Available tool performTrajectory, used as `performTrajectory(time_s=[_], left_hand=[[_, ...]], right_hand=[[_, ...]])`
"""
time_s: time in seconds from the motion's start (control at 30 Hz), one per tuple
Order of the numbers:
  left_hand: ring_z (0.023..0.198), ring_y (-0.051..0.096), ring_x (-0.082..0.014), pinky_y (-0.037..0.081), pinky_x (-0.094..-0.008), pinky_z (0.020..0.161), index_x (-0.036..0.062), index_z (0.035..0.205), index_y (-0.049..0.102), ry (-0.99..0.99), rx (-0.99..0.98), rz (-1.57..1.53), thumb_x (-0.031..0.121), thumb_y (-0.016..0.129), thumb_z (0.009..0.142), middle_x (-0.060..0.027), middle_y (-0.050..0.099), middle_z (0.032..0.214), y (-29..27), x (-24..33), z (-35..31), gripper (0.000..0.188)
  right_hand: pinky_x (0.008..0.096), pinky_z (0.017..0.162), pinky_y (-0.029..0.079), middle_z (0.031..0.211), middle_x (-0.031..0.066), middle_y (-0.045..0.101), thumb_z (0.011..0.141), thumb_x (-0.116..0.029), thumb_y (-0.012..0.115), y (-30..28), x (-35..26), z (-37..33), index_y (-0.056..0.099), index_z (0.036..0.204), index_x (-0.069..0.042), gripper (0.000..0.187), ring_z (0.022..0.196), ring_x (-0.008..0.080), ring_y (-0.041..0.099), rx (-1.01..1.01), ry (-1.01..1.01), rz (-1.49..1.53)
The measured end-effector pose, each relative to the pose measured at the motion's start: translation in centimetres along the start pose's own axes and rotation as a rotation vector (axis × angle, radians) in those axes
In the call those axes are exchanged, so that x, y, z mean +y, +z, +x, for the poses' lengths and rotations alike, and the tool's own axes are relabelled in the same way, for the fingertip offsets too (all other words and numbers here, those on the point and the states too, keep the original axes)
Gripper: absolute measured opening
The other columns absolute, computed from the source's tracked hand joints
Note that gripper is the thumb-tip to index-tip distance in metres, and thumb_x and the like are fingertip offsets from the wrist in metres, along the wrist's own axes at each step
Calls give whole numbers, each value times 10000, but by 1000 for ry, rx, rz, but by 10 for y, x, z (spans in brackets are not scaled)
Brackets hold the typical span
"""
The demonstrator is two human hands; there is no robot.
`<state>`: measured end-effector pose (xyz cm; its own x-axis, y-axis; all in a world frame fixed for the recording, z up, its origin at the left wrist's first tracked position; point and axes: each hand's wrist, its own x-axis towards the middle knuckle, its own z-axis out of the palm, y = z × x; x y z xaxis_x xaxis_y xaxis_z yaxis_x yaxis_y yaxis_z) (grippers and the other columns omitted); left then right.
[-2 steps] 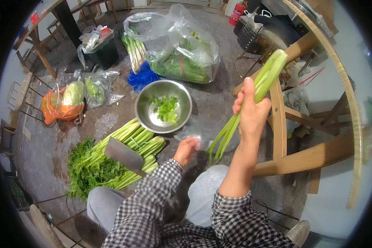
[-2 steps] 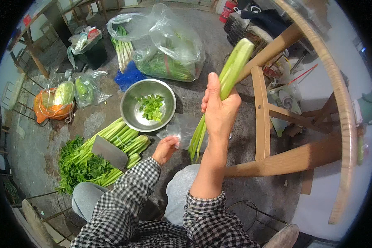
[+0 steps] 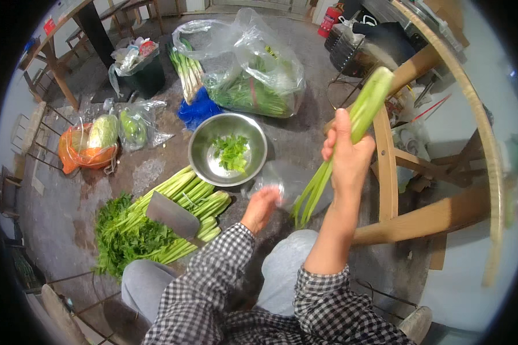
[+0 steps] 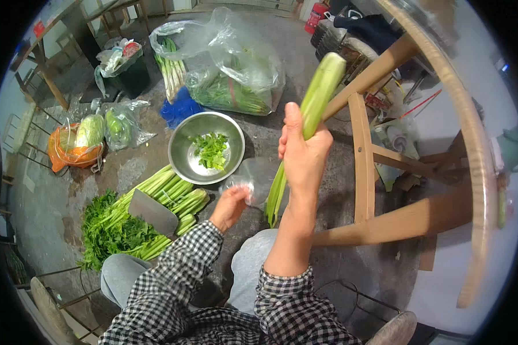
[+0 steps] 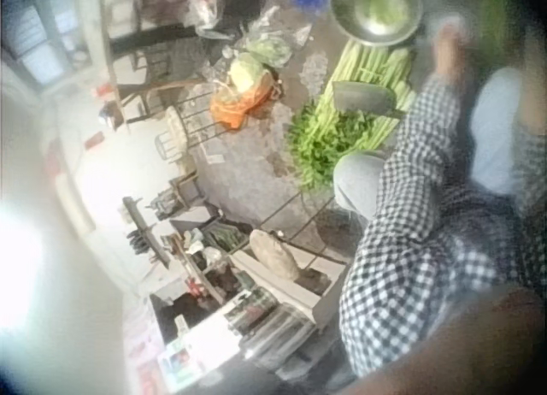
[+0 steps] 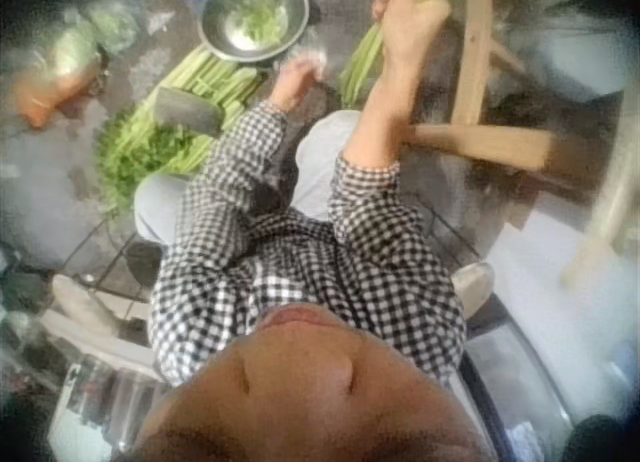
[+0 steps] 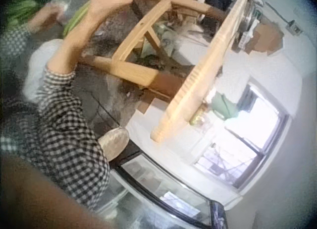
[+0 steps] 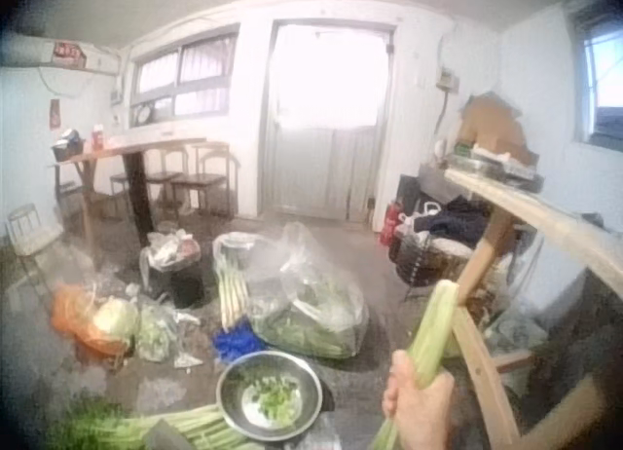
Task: The person unpacks a bundle of celery, removes the leaves by hand, and places them in a metal bowl. They then use a knife to trim the ends of the celery stalks and continue trimming more stalks.
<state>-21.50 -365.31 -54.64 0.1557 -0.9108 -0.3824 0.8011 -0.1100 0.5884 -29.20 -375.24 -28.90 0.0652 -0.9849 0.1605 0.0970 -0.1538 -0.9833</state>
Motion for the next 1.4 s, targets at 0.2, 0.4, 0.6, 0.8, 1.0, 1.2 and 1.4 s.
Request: performTrajectory(time_s=[0.2, 0.4, 0.6, 0.8, 1.0, 1.2, 1.4], left_hand=[[840, 648, -143, 520, -283, 776, 40, 962, 610, 644, 36, -60, 143, 614, 939, -67, 676, 927, 22, 223, -46, 106], [1075, 562, -309, 471, -406, 860, -4, 747, 617, 1444, 422, 1423, 107, 777, 759, -171, 614, 1177, 51, 291, -169, 194], [1290, 446, -409, 412, -466, 1047, 30, 948, 627, 1226, 49, 2082, 237, 829, 679, -220, 451, 1389, 55, 237, -289, 395], [1050, 611, -318, 519, -395, 824, 61, 944, 595, 1602, 575, 1758, 116, 810, 658, -178, 606, 1155, 15, 275, -429, 362], [1047, 613, -331, 352, -458, 1020, 64, 1072, 582, 1372, 1028, 2124, 185, 759, 719, -170, 643, 1070, -12, 319, -415, 413], [785, 671, -346, 506, -488, 727, 13, 950, 571, 795, 1163, 1750, 149, 623, 824, -164, 667, 761, -81, 348, -404, 192], [710, 644, -438, 510, -495, 613, -1, 936, 528, 948, 1200, 1293, 156, 589, 852, -253, 642, 753, -93, 370, -411, 188]], right_hand=[[214, 409, 343, 580, -31, 502, 899, -275, 691, -8, -32, -22, 609, 817, -31, 269, 463, 40, 449, -113, -12, -62], [189, 463, 361, 664, -48, 554, 825, -205, 780, 51, -43, -75, 660, 914, -29, 231, 538, 23, 484, -567, -10, 37], [215, 437, 355, 656, -42, 555, 844, -82, 720, 118, -20, -130, 662, 986, -16, 166, 497, 45, 458, -910, 154, 305], [203, 534, 436, 837, 16, 673, 829, -50, 694, 142, -38, -145, 696, 911, -33, 83, 644, 61, 575, -1189, -14, 140], [271, 731, 493, 828, 18, 667, 791, -34, 692, 198, -46, -190, 681, 903, -11, 115, 781, 99, 609, -1541, -212, -53], [407, 782, 508, 1114, 151, 599, 795, -266, 762, 223, -62, -202, 488, 1273, -99, 576, 922, 343, 630, -1112, -840, -562], [496, 688, 493, 846, 231, 620, 946, -246, 527, 236, -90, -235, 460, 1154, -65, 284, 789, 409, 630, -1404, -1052, -600]])
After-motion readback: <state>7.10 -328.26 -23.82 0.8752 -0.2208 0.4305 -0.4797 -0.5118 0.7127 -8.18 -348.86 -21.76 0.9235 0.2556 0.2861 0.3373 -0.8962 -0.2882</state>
